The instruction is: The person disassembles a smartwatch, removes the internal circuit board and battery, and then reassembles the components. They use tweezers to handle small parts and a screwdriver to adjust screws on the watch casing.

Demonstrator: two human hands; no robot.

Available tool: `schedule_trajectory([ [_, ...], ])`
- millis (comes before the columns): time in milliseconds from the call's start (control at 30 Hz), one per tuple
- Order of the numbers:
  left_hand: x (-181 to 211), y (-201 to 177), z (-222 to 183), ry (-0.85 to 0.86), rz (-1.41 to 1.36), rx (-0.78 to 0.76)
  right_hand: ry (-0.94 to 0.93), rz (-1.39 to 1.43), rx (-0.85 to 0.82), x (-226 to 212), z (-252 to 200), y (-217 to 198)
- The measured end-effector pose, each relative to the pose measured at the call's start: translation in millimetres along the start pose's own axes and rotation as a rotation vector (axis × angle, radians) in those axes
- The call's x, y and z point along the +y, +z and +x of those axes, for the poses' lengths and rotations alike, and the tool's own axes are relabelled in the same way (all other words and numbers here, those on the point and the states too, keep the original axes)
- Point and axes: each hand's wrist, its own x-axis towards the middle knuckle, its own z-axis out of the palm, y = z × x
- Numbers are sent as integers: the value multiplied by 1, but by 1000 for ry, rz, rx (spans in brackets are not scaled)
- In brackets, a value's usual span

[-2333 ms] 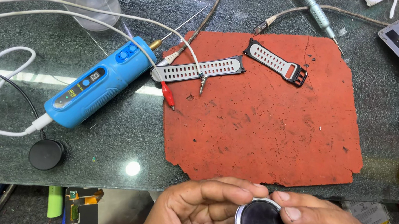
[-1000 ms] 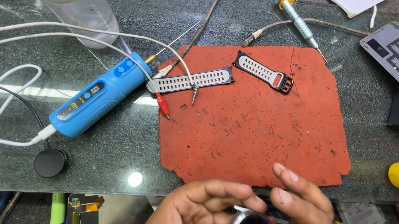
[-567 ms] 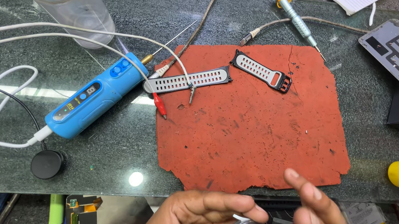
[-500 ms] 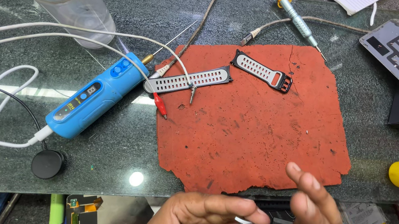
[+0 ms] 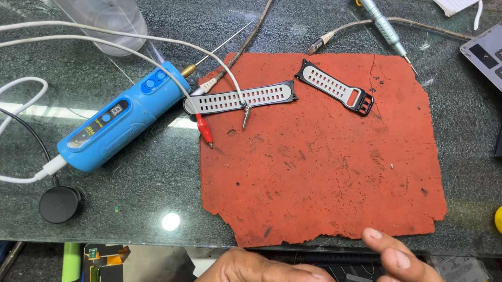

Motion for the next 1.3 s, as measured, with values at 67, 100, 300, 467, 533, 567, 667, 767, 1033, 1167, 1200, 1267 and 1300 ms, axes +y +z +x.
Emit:
schedule_trajectory([
  [67, -1, 0, 0, 28, 16, -34, 28, -29, -17, -1, 0, -2],
  [100, -1, 0, 0, 42, 23, -50, 44, -43, -27, -1, -1, -3],
  [300, 1, 5, 0, -63, -26, 10, -69, 136, -240, 15, 3, -26],
  [467, 1, 0, 4, -33, -16, -23, -199, -200, -99, 6, 10, 9],
  [533, 0, -1, 4, -18, 19, -24, -367, -322, -126, 8, 21, 10],
  [567, 0, -1, 3, -9, 32, -4, -419, -377, -142, 11, 27, 4],
  [667, -2, -3, 5, 41, 57, -40, -155, -232, 21, 7, 9, 4],
  [767, -3, -3, 6, 77, 53, -58, -109, 7, 277, 23, 1, 9],
  [1033, 6, -4, 5, 89, 169, 1, -443, -204, -320, 7, 62, -6],
  [1167, 7, -6, 3, 154, 192, -3, -345, -89, -197, 10, 77, -23],
  [1200, 6, -6, 3, 179, 204, 9, -294, -108, -146, 7, 76, -31],
  [1267, 7, -6, 6, 218, 215, -19, -197, -140, -12, 6, 71, -46],
  [1300, 7, -5, 6, 237, 223, -30, -171, -110, 2, 6, 66, -55],
])
